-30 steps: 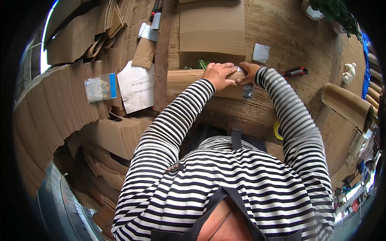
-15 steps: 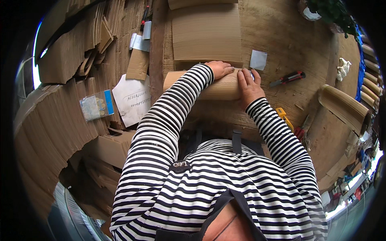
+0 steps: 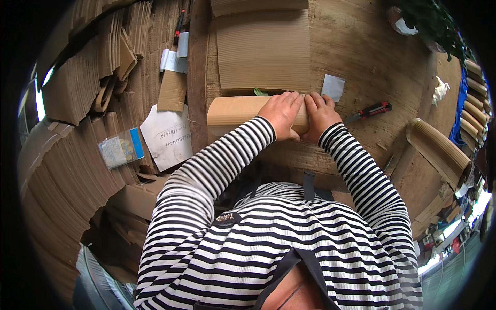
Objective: The person assembles cylindrical cardboard planters by wrapping corrugated cardboard around a plastic bottle, securing it with tape, and inserting a small potted plant. They repeat this process for multiple units and place the finished planters on a blue tarp.
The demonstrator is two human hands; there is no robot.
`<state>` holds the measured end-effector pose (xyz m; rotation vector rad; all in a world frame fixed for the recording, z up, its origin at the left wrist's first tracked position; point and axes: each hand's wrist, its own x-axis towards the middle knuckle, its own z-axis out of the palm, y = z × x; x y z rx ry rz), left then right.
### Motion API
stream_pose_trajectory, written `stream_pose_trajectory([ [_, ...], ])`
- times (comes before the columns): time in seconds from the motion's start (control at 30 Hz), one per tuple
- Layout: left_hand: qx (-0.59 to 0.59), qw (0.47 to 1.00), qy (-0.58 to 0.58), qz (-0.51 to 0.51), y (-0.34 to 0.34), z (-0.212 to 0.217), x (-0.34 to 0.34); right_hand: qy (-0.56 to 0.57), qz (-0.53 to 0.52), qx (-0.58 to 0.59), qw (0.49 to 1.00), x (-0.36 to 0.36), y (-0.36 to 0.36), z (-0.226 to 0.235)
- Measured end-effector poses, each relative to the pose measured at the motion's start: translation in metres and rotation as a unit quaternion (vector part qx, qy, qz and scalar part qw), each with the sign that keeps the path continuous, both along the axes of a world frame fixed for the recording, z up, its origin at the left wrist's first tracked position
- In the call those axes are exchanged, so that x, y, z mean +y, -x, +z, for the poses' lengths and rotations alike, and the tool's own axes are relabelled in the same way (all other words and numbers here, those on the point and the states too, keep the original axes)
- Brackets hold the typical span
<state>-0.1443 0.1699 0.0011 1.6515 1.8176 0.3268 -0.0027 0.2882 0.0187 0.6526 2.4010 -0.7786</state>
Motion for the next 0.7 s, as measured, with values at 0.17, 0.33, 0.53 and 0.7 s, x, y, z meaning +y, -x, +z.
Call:
stream_pose_trajectory([
  [0.17, -0.007, 1.0, -0.003, 0.02, 0.0, -0.008, -0.001, -0.137, 0.107, 0.156, 0.972, -0.025, -0.031, -0.026],
  [0.33, -0.055, 0.996, 0.063, 0.007, 0.019, -0.013, 0.02, -0.133, 0.057, 0.126, 0.981, -0.025, -0.023, -0.03],
  [0.53, -0.099, 0.981, 0.159, -0.047, 0.041, -0.022, 0.05, -0.053, 0.056, 0.014, 0.997, 0.003, 0.007, -0.005],
  [0.7, -0.11, 0.963, 0.233, -0.074, 0.058, -0.024, 0.074, -0.009, 0.042, -0.008, 0.999, 0.023, 0.025, 0.001],
])
